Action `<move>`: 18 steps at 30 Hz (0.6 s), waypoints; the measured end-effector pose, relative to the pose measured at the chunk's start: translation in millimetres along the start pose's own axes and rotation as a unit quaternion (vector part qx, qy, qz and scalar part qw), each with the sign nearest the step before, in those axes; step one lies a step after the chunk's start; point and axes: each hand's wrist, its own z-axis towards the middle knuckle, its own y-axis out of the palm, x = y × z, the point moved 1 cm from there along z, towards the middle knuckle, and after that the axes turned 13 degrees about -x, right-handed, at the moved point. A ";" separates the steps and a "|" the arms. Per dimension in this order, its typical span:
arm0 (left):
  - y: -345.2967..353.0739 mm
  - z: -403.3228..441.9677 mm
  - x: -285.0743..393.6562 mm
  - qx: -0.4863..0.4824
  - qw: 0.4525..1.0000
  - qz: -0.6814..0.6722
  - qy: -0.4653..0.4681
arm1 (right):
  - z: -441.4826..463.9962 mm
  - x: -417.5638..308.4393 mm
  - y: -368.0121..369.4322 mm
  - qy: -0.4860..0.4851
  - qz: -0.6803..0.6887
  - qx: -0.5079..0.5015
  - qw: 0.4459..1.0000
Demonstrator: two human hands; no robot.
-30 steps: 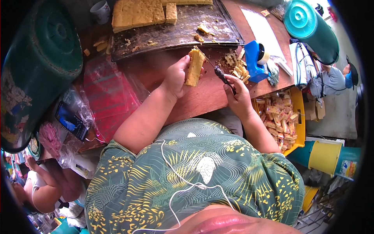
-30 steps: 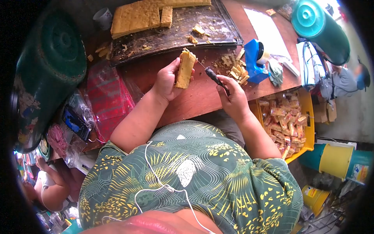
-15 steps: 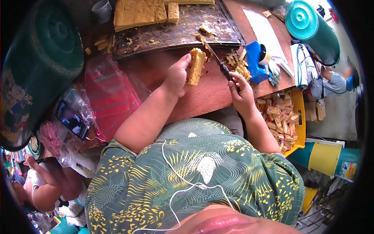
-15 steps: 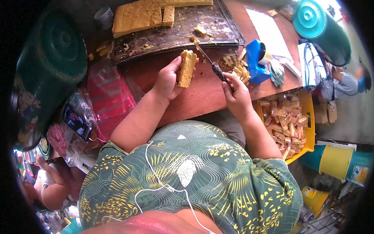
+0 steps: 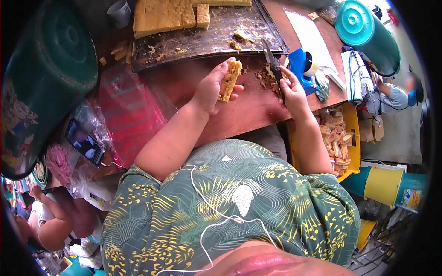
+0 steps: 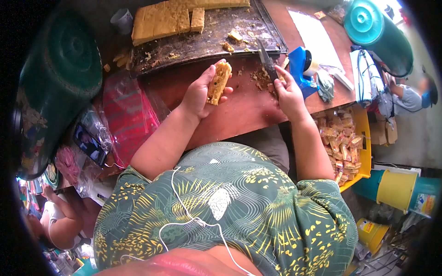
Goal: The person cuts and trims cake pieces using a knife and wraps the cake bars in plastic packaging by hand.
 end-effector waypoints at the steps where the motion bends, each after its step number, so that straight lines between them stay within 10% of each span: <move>1: -10.8 3.8 -3.2 -0.015 1.000 -0.013 0.007 | 3.0 10.8 -3.6 -0.009 0.012 -0.001 1.000; 8: -18.2 12.4 -14.1 0.007 0.998 -0.039 0.058 | -55.2 18.2 -7.5 0.036 0.012 0.014 0.999; 14: -18.0 11.8 -18.7 -0.007 0.994 -0.102 0.041 | -91.0 16.7 16.1 -0.113 -0.060 0.032 0.991; 18: -26.1 14.7 -19.2 -0.002 0.990 -0.127 0.062 | -88.7 -9.6 33.8 -0.244 -0.349 -0.020 0.905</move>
